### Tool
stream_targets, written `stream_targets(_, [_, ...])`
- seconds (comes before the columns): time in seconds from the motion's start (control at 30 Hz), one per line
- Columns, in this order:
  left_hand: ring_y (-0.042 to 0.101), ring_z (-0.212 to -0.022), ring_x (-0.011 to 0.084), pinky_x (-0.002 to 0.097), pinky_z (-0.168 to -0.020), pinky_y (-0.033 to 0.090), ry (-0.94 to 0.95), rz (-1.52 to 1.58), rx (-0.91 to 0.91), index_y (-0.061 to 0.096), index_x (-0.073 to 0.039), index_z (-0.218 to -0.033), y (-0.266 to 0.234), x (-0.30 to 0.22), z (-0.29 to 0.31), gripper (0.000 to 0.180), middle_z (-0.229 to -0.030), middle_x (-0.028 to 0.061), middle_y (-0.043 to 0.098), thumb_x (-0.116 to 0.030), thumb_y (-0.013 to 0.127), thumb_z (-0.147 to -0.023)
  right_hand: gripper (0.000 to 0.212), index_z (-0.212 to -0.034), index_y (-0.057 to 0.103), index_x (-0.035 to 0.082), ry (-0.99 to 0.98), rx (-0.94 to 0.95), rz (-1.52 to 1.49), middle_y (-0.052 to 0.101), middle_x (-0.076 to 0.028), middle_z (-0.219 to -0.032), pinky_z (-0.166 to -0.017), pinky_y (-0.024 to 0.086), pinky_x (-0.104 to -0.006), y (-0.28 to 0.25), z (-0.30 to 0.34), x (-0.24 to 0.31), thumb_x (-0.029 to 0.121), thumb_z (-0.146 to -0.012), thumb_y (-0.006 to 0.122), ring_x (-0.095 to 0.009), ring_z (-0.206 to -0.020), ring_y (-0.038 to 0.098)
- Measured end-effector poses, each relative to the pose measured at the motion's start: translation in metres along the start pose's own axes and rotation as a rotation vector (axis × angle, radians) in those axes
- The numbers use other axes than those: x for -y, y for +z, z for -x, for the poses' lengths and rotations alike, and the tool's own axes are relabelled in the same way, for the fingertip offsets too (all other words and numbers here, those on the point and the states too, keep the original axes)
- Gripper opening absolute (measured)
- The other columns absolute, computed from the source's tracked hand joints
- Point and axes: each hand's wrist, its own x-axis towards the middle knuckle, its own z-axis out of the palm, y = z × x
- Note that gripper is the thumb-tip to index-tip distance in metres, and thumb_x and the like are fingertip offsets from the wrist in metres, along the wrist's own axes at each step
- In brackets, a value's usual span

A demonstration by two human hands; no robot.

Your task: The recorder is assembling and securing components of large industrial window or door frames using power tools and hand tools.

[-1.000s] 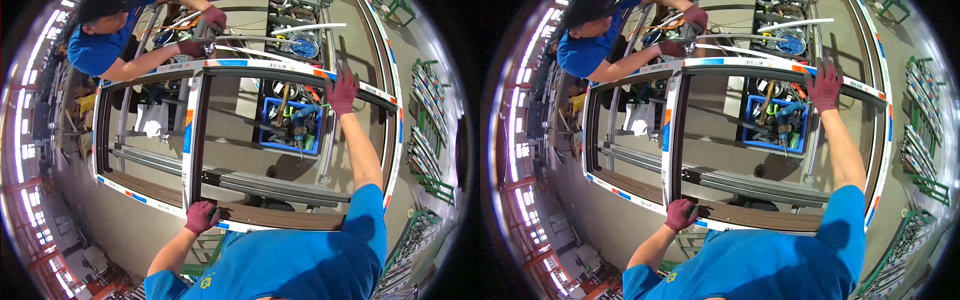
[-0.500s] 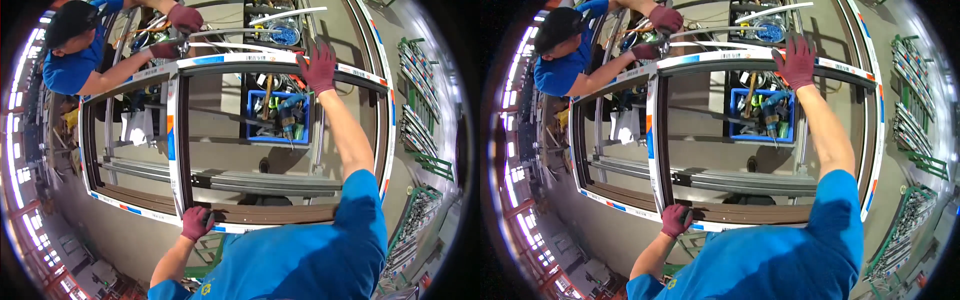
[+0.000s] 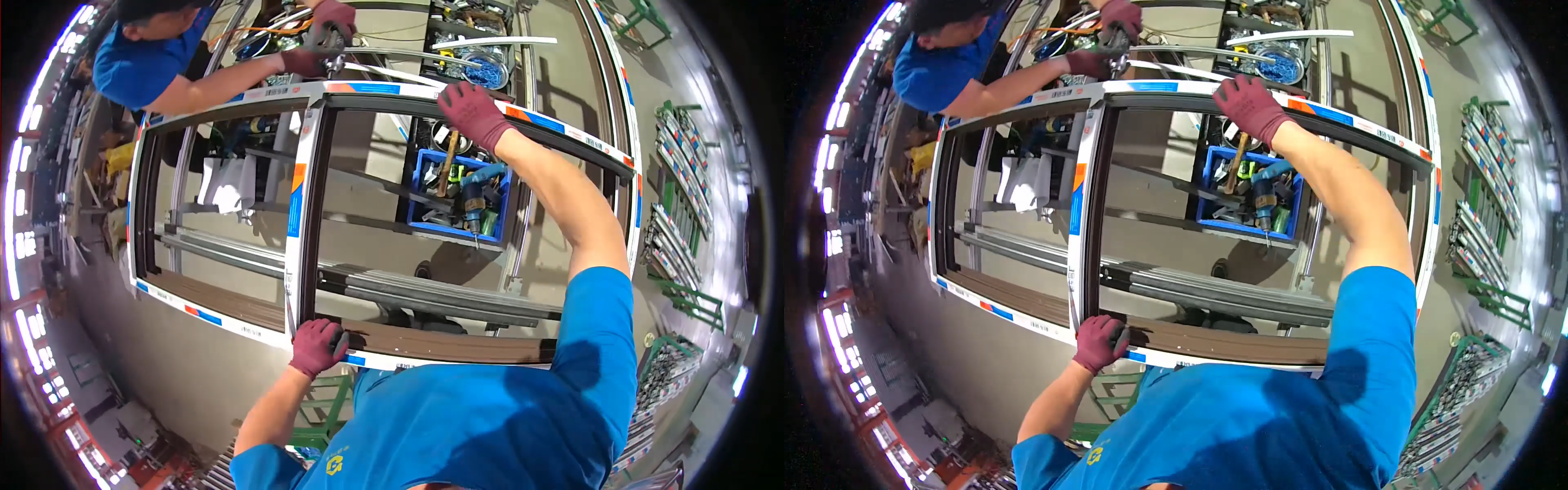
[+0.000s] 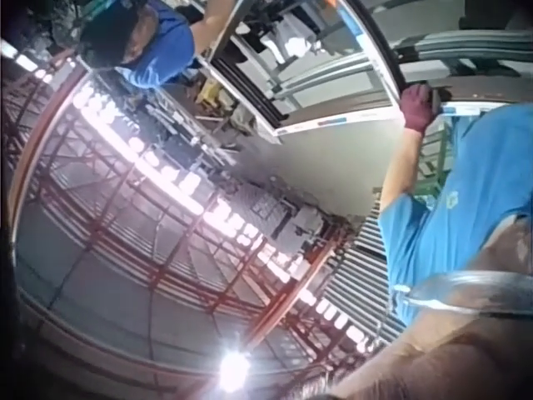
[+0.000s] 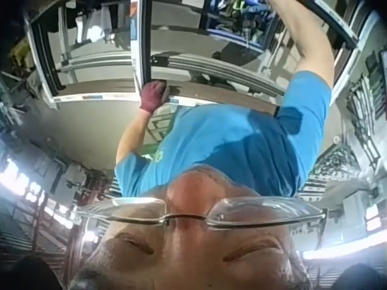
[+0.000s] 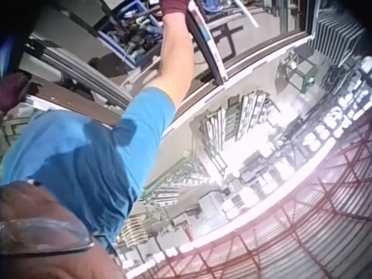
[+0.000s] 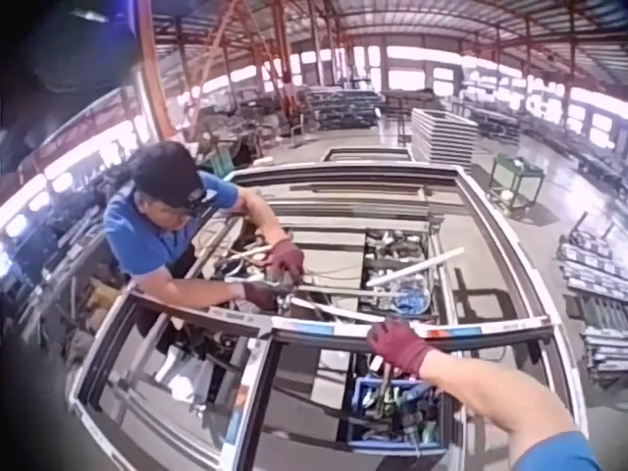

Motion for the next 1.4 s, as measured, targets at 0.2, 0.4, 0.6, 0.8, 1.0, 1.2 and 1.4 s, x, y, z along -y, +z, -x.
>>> stream_targets(0.2, [0.067,-0.091,0.032,0.0447,-0.084,0.053,-0.029,-0.022,-0.014,0.068,-0.012,-0.099,0.0,0.003,0.006,0.029,-0.096,0.0096,0.067,-0.029,0.08,-0.079,0.034,-0.115,0.067,0.009,-0.156,0.069,-0.117,0.064,-0.011,-0.109,-0.075,0.059,-0.0393,-0.015,-0.009,-0.015,0.023,-0.085,0.072,-0.029,-0.102,0.065])
stream_targets(0.4, [0.068,-0.088,0.0314,0.0435,-0.081,0.054,-0.017,-0.023,-0.022,0.067,-0.011,-0.097,0.001,0.004,0.009,0.027,-0.095,0.0094,0.068,-0.03,0.079,-0.081,0.04,-0.121,0.063,0.011,-0.013,0.003,-0.142,0.062,-0.009,-0.113,-0.082,0.054,-0.0442,-0.016,-0.002,-0.003,0.026,-0.085,0.073,-0.029,-0.108,0.063])
stream_targets(0.6, [0.068,-0.087,0.0309,0.043,-0.081,0.053,0.004,0.001,-0.061,0.067,-0.011,-0.096,0.002,0.005,0.008,0.026,-0.095,0.0095,0.068,-0.029,0.079,-0.082,0.03,-0.119,0.062,0.014,0.11,-0.122,-0.059,0.062,-0.009,-0.107,-0.079,0.049,-0.0446,-0.015,-0.03,0.048,0.019,-0.089,0.064,-0.029,-0.099,0.062])
stream_targets(0.8, [0.068,-0.091,0.0315,0.0443,-0.084,0.053,-0.027,-0.014,-0.032,0.067,-0.011,-0.098,0.002,0.004,0.01,0.03,-0.097,0.0096,0.068,-0.032,0.08,-0.08,0.024,-0.111,0.062,0.015,0.213,-0.103,-0.224,0.065,-0.011,-0.095,-0.066,0.058,-0.0458,0.005,-0.04,0.067,0.019,-0.088,0.066,-0.029,-0.085,0.071])
stream_targets(1.0, [0.068,-0.094,0.0329,0.0445,-0.089,0.054,-0.047,-0.03,-0.007,0.069,-0.011,-0.104,0.0,0.006,0.01,0.036,-0.101,0.0108,0.07,-0.033,0.082,-0.078,0.028,-0.116,0.063,0.014,0.171,-0.056,-0.224,0.066,-0.009,-0.099,-0.067,0.057,-0.0456,0.0,-0.032,0.081,0.018,-0.088,0.064,-0.03,-0.088,0.07])
stream_targets(1.2, [0.068,-0.093,0.0333,0.0445,-0.086,0.054,-0.029,-0.014,-0.033,0.069,-0.011,-0.101,0.001,0.006,0.008,0.033,-0.098,0.0109,0.069,-0.032,0.081,-0.079,0.048,-0.132,0.06,0.011,0.314,-0.002,-0.152,0.063,-0.012,-0.119,-0.085,0.055,-0.0465,0.017,-0.002,0.067,0.02,-0.087,0.072,-0.034,-0.108,0.065])
stream_targets(1.4, [0.067,-0.092,0.0325,0.0435,-0.085,0.053,-0.067,0.007,-0.039,0.068,-0.01,-0.099,0.003,0.005,0.011,0.032,-0.098,0.0119,0.068,-0.032,0.08,-0.08,0.063,-0.143,0.057,0.013,0.022,0.124,-0.387,0.062,-0.016,-0.126,-0.083,0.058,-0.0469,-0.032,0.069,0.031,0.023,-0.084,0.079,-0.035,-0.11,0.065])
